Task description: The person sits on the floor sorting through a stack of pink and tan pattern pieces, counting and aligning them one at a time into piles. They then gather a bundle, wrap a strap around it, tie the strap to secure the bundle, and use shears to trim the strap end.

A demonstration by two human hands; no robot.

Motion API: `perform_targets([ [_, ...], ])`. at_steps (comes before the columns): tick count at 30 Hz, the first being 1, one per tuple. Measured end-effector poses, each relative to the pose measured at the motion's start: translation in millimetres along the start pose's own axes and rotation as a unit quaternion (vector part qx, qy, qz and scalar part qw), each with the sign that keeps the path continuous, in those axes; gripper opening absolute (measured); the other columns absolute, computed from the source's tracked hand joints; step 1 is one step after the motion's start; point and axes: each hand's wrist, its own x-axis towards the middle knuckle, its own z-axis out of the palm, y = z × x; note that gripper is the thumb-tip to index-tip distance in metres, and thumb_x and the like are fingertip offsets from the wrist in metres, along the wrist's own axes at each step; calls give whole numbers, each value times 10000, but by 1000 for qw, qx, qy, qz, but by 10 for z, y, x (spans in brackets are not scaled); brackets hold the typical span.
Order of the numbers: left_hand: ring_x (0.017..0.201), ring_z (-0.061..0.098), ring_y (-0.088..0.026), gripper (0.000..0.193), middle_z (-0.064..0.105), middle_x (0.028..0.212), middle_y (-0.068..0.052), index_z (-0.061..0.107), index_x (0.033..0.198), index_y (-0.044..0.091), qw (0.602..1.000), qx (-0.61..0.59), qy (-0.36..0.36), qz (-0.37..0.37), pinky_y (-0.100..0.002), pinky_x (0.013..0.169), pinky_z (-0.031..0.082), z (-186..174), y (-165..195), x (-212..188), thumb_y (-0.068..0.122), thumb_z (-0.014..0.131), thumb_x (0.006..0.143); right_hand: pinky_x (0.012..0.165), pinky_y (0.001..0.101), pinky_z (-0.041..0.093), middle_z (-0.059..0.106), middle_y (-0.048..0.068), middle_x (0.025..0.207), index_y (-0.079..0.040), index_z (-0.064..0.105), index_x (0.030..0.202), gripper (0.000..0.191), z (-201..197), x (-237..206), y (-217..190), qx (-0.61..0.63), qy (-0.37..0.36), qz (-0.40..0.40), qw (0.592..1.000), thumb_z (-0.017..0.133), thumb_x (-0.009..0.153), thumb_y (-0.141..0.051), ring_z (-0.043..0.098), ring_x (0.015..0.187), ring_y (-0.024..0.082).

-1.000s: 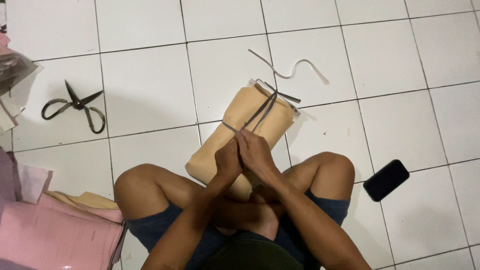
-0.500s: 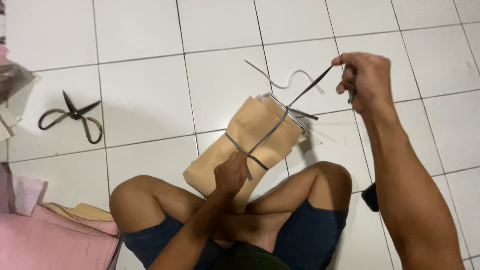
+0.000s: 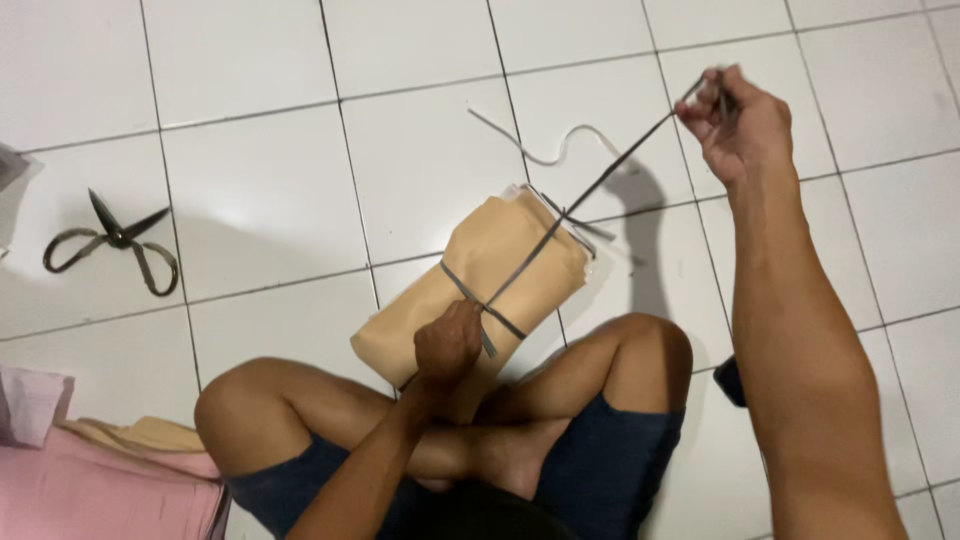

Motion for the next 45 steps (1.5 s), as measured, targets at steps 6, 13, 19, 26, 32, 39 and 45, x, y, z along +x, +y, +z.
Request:
perform_targets([
  [6, 713, 677, -370, 203, 718, 865, -124, 699, 981, 95, 998, -51, -12, -39, -465, 606, 533, -32, 35, 50, 245, 567, 1019, 689, 308, 560, 709, 86, 934, -21, 681, 1180, 204, 187, -777, 690, -232, -31, -105, 967, 637, 1013, -129, 642, 743, 147],
  [13, 579, 650, -283, 261, 676, 665, -148, 757, 1007, 39, 946, -152, -272, -94, -412, 572, 497, -535, -29, 462, 250, 608, 970, 945, 422, 485, 688, 146, 1053, -45, 705, 1176, 389, 302, -2280, 2236, -528, -339, -212, 749, 573, 815, 13, 589, 1009, 323],
  [19, 505, 610, -143, 303, 667, 604, -121, 761, 934, -39, 924, -211, -248, -201, -323, 504, 478, -510, 67, 486, 185, 570, 1002, 876, 401, 487, 670, 140, 1032, -23, 617, 1283, 373, 365, -2496, 2286, -507, -249, -152, 811, 647, 921, -108, 585, 966, 285],
  [26, 473, 524, -109, 243, 631, 695, -54, 677, 1155, -25, 753, -555, -151, -319, -255, 430, 417, -249, 129, 199, 131, 580, 996, 805, 315, 483, 620, 71, 1133, -86, 516, 1514, 504, 48, -2112, 2433, -234, -305, 114, 916, 599, 1017, -107, 566, 963, 155],
  [32, 513, 582, -115, 236, 635, 748, -64, 598, 1192, -35, 771, -527, -216, -285, -259, 440, 451, -377, -8, 245, 97, 556, 1001, 809, 392, 543, 724, 170, 1031, -31, 690, 1272, 325, 326, -2237, 2060, -434, -361, -101, 819, 690, 965, -137, 686, 947, 270],
  [39, 544, 644, -123, 202, 704, 784, -72, 664, 1065, -33, 831, -417, -274, -246, -273, 469, 527, -643, 112, 396, 120, 552, 995, 651, 455, 507, 678, 207, 748, -15, 734, 901, 173, 550, -2427, 1782, -668, -315, -220, 637, 668, 968, -160, 666, 720, 388],
  [45, 479, 587, -162, 227, 663, 657, -94, 712, 952, 0, 920, -174, -272, -222, -318, 452, 486, -703, -11, 533, 197, 603, 982, 591, 370, 525, 728, 158, 745, 2, 762, 923, 204, 164, -2281, 2149, -510, -211, -81, 830, 670, 950, -178, 664, 645, 259],
])
